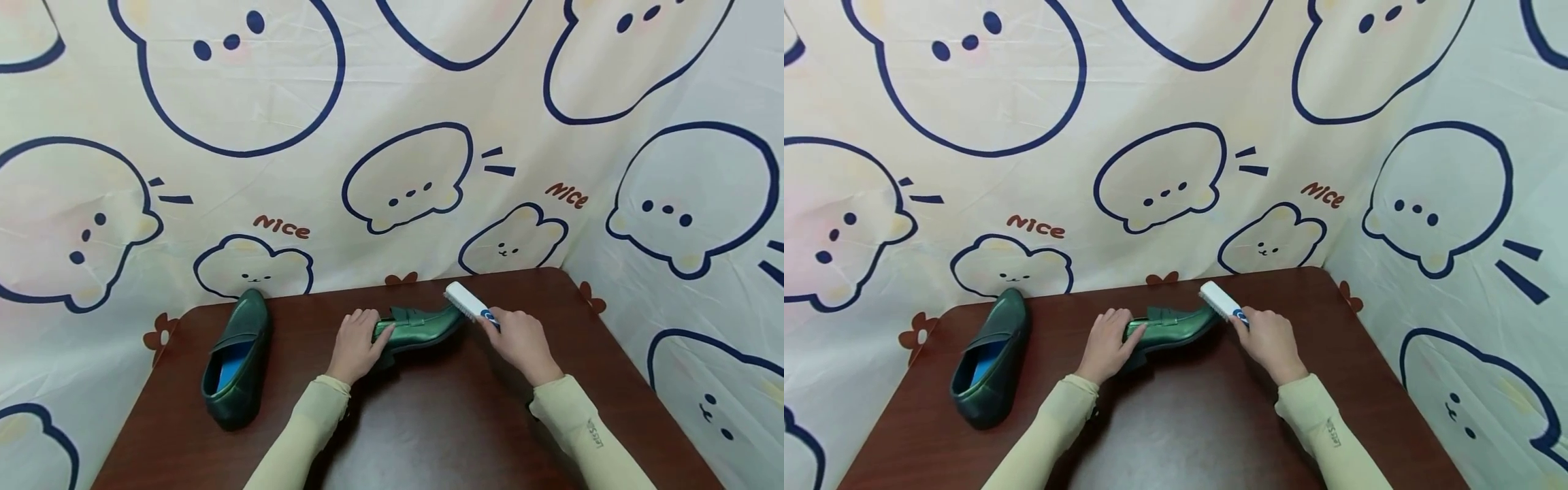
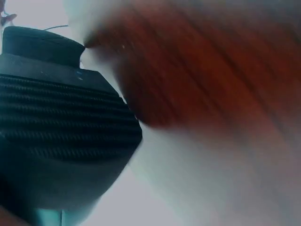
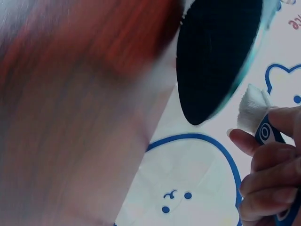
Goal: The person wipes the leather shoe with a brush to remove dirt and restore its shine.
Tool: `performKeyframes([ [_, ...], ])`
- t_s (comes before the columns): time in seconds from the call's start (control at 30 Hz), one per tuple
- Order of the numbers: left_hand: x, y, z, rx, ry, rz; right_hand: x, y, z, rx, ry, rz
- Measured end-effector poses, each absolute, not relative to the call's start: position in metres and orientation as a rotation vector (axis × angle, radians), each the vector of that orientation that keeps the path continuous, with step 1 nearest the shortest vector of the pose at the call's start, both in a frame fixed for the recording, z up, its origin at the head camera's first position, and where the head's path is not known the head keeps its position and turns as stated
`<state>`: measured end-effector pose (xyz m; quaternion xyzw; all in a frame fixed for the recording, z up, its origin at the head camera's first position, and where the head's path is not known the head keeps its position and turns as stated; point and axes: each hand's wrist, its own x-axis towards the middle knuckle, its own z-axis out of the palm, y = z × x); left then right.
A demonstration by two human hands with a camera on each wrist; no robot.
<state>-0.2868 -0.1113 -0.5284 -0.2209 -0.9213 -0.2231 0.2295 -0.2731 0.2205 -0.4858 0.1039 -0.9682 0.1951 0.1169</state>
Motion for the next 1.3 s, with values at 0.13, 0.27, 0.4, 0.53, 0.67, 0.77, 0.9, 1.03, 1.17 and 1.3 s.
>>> performKeyframes([
  [0.13, -0.29, -0.123, -0.529, -0.64, -2.526, -0.713, -0.265, 0.22, -0.48, 0.293, -2.862, 0.669],
  [0.27, -0.296, -0.138, -0.53, -0.618, -2.538, -0.781, -0.252, 0.203, -0.481, 0.332, -2.904, 0.707],
  [0.4, -0.3, -0.151, -0.53, -0.628, -2.548, -0.786, -0.242, 0.177, -0.484, 0.437, -2.883, 0.672],
  [0.53, -0.303, -0.155, -0.53, -0.641, -2.541, -0.754, -0.237, 0.156, -0.486, 0.517, -2.827, 0.63],
  [0.67, -0.304, -0.155, -0.531, -0.646, -2.532, -0.738, -0.241, 0.158, -0.488, 0.45, -2.845, 0.652],
  [0.77, -0.305, -0.155, -0.531, -0.649, -2.524, -0.723, -0.25, 0.172, -0.49, 0.38, -2.881, 0.668],
  [0.9, -0.305, -0.155, -0.531, -0.656, -2.511, -0.687, -0.265, 0.197, -0.493, 0.258, -2.896, 0.63],
  [1.03, -0.306, -0.154, -0.532, -0.663, -2.513, -0.652, -0.274, 0.21, -0.494, 0.241, -2.896, 0.581],
  [1.17, -0.304, -0.153, -0.534, -0.651, -2.502, -0.649, -0.269, 0.201, -0.491, 0.325, -2.891, 0.653],
  [1.3, -0.305, -0.154, -0.533, -0.653, -2.484, -0.637, -0.255, 0.182, -0.486, 0.483, -2.879, 0.734],
])
